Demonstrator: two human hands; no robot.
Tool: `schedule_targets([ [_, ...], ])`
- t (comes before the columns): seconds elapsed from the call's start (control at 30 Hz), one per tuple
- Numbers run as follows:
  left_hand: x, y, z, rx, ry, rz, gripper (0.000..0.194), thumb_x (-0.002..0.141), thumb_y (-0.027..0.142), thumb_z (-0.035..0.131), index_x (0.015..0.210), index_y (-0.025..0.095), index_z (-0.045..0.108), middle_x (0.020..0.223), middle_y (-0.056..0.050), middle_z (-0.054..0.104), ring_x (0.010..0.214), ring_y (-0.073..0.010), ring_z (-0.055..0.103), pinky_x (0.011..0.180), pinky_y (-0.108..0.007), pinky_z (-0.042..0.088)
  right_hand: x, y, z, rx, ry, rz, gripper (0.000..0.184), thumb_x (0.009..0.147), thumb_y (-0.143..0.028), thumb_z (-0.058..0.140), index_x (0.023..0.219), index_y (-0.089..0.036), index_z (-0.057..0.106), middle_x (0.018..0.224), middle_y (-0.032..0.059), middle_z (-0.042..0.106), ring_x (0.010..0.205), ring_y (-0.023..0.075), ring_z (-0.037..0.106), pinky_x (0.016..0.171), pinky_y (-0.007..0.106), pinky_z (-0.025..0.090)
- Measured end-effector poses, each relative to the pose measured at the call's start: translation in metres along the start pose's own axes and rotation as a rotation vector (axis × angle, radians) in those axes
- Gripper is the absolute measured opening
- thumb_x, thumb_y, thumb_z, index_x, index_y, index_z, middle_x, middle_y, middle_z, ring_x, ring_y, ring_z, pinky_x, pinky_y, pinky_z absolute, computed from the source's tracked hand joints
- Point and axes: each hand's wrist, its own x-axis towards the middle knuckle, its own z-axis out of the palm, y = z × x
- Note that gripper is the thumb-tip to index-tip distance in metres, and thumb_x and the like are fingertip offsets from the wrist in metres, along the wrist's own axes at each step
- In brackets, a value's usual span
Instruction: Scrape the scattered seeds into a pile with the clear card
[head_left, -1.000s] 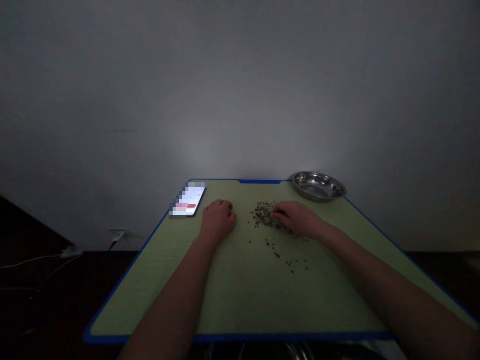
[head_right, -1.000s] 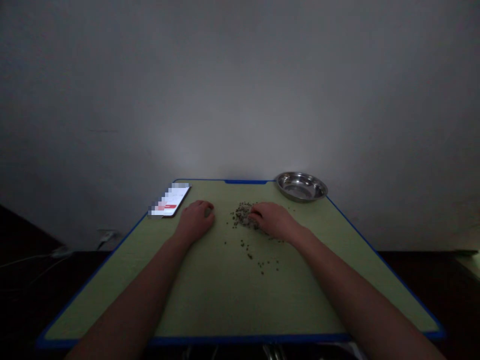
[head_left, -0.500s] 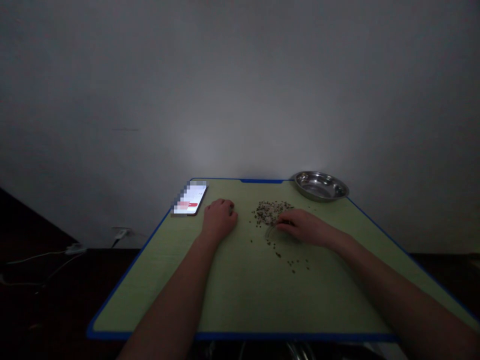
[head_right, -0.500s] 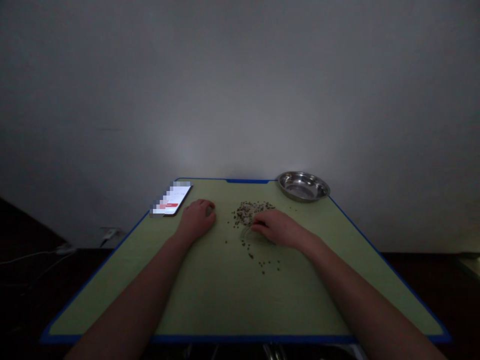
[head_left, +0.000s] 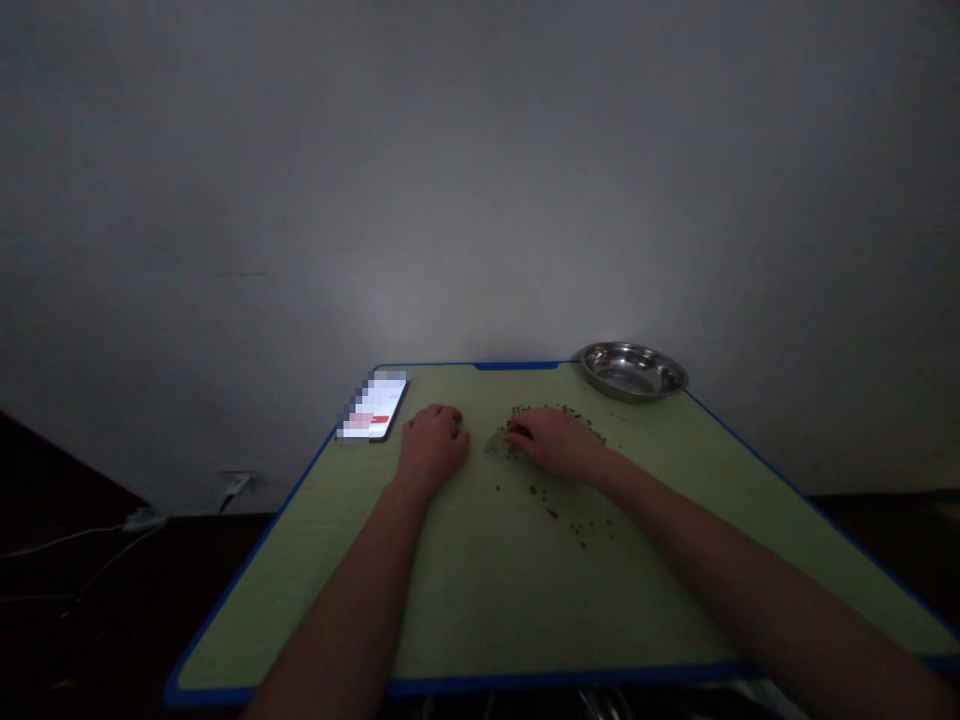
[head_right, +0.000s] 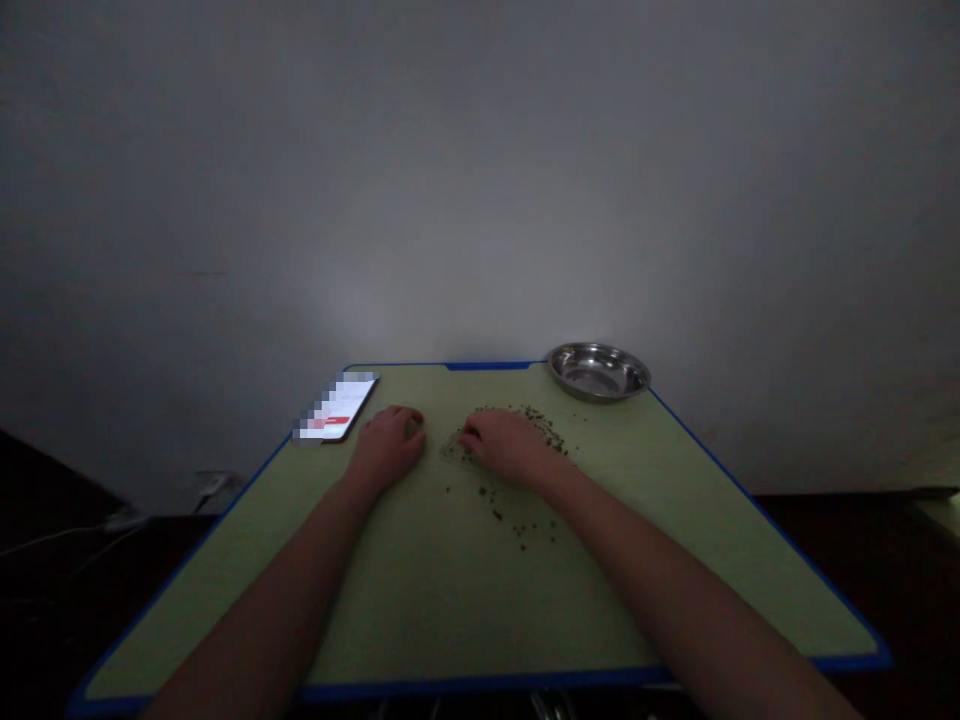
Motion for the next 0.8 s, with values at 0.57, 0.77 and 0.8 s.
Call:
schedule_targets([
  [0.57, 0.000, 0.000, -0.002, -0.008, -0.019, 0.004, 0.028, 0.082, 0.026, 0.046, 0.102, 0.018, 0.065, 0.112, -0.011, 0.065, 0.107, -0.0250, 0.056, 0.092, -0.040, 0.042, 0.013, 0.042, -0.027, 0.077, 0.143, 0.197, 0.028, 0.092, -0.031, 0.049, 0.072, -0.019, 0.065, 0.077, 0.0063, 0.071, 0.070, 0.0174, 0.061, 0.062, 0.028, 0.039],
  [0.77, 0.001, 0.000, -0.001, -0.010, 0.001, 0.008, 0.028, 0.081, 0.026, 0.047, 0.101, 0.018, 0.065, 0.112, -0.011, 0.065, 0.107, -0.0255, 0.057, 0.093, -0.040, 0.042, -0.029, 0.070, -0.066, 0.161, 0.096, 0.143, 0.021, 0.090, -0.030, 0.051, 0.080, -0.019, 0.066, 0.072, 0.0031, 0.069, 0.056, 0.0137, 0.057, 0.056, 0.027, 0.040],
  [0.8, 0.001, 0.000, 0.000, -0.013, 0.004, 0.009, 0.028, 0.081, 0.026, 0.047, 0.101, 0.018, 0.065, 0.112, -0.010, 0.065, 0.107, -0.0256, 0.057, 0.093, -0.040, 0.042, -0.038, 0.076, -0.069, 0.140, 0.097, 0.142, 0.020, 0.088, -0.031, 0.053, 0.082, -0.019, 0.068, 0.074, 0.0038, 0.069, 0.059, 0.0149, 0.058, 0.057, 0.028, 0.040],
])
